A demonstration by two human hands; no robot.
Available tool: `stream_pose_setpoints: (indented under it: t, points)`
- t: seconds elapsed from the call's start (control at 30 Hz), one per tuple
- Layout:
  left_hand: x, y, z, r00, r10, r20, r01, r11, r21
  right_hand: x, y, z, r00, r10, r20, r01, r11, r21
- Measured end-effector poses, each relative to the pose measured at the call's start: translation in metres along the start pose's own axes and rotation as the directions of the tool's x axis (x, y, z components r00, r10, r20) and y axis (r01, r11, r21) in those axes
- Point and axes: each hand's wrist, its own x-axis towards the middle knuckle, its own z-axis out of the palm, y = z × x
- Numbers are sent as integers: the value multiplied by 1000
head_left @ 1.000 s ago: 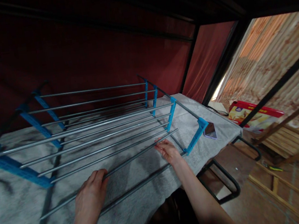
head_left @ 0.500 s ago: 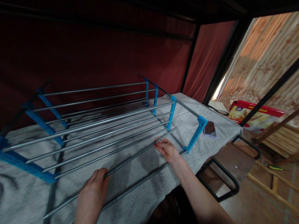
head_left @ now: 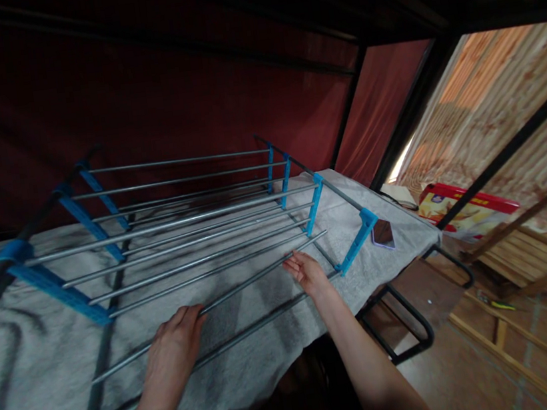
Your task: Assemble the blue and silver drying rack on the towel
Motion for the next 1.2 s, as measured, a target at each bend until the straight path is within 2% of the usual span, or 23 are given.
stream_pose_setpoints:
  t: [0.17,0.33,0.63,0.93,1.2]
  points:
    - [1,3,0,1000,19,-25,-19,1000,-23,-1,1,-1,1000,9,-14,-9,1000,-6]
    - [1,6,-2,999,-30,-27,30,1000,-9,0,1,-3,1000,12,-20,-13,1000,-22]
    - [4,12,-10,1000,24,7,-24,998,-56,2,2,-5,1000,0,6,0,1000,-8]
    - [7,13,-5,999,43,21,-41,996,-76,3,1,-5,999,-40,22,40,999,-31]
    - [8,10,1,1000,8,1,-8,996,-91,5,2,-5,998,-62,30,63,997,-35]
